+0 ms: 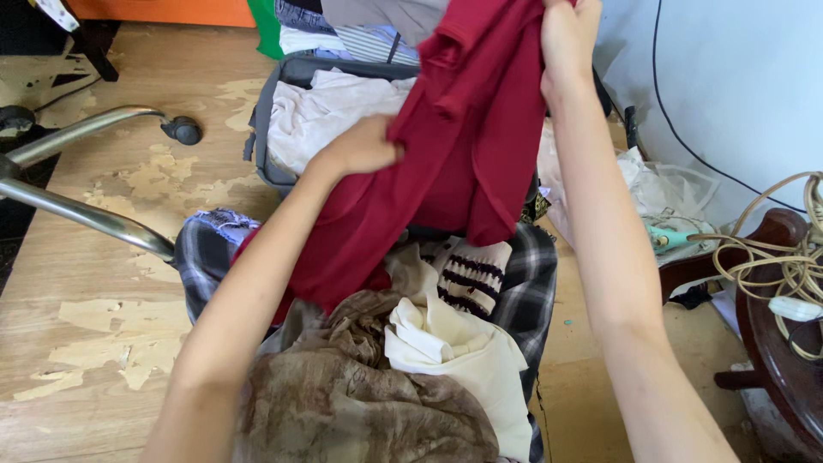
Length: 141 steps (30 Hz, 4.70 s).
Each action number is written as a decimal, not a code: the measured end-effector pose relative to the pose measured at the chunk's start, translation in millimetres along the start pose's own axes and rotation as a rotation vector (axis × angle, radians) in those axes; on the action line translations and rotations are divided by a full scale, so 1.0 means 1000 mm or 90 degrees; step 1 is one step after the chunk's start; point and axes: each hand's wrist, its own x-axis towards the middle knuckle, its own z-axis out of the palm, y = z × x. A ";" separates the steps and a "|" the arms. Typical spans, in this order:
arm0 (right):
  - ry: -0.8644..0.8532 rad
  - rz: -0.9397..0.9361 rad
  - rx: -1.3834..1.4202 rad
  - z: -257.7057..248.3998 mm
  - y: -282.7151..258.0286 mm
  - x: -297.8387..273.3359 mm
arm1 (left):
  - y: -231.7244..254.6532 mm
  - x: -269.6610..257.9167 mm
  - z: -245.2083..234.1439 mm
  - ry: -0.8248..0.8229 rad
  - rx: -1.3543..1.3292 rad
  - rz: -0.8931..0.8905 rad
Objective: The person folds and places various clothing items into an open suitcase. They handle a white shirt, a dark top, a pink garment, a blue patterned item, and a red top, arranging them inside the suitcase.
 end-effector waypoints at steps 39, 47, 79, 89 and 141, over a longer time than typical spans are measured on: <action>-0.571 -0.064 -0.543 0.012 0.095 -0.155 | -0.164 -0.041 -0.013 0.177 0.025 -0.163; 0.007 0.088 -0.067 -0.057 0.077 -0.017 | -0.092 -0.042 -0.086 0.145 0.136 -0.219; -0.739 0.029 -0.638 0.062 0.078 -0.199 | -0.125 -0.088 -0.003 0.247 0.551 -0.267; -0.208 0.184 -1.026 0.052 0.070 -0.182 | -0.126 -0.052 0.027 0.013 0.498 -0.404; -0.403 0.801 -0.174 0.024 0.073 -0.274 | -0.106 0.035 0.029 0.186 0.093 -0.225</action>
